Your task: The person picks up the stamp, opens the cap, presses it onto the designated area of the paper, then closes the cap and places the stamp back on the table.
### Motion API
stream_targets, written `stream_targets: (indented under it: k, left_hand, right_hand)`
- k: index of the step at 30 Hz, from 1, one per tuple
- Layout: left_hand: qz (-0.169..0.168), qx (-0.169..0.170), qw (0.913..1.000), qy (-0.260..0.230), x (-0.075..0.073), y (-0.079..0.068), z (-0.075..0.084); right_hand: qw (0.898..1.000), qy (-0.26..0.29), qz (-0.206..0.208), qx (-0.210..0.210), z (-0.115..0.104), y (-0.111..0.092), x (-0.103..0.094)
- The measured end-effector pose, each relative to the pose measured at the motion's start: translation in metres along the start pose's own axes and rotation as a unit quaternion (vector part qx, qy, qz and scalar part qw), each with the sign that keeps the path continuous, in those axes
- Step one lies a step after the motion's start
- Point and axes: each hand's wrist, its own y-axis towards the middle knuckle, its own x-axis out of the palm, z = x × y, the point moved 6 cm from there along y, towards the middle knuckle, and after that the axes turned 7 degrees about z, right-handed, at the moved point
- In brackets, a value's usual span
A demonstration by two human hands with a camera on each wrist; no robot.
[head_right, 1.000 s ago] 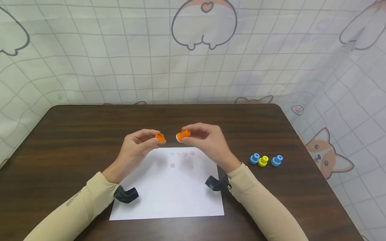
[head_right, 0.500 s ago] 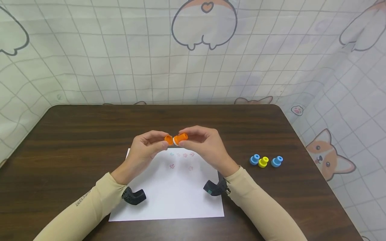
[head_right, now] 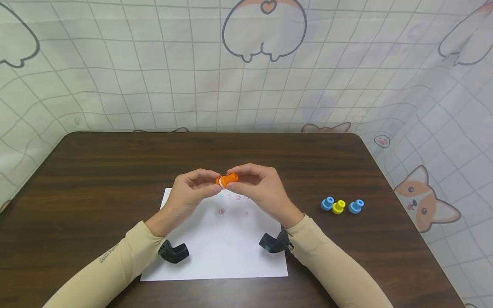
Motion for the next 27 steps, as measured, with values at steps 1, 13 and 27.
stream_targets:
  k: [1, 13, 27]
  left_hand:
    - [-0.001, -0.001, 1.0000, 0.001, 0.0004, -0.0001, -0.0002]
    - [-0.003, -0.004, 1.0000, -0.003, 0.0028, -0.0018, -0.0012]
    - [0.003, -0.005, 0.9999, 0.008, 0.0015, -0.0010, -0.0014]
  right_hand:
    - [1.000, -0.001, 0.000, -0.002, 0.0004, 0.0001, 0.0001]
    - [1.000, 0.015, -0.009, -0.026, 0.0016, -0.0003, 0.0034]
    - [0.999, 0.005, -0.004, -0.039, 0.0024, 0.0004, 0.0044]
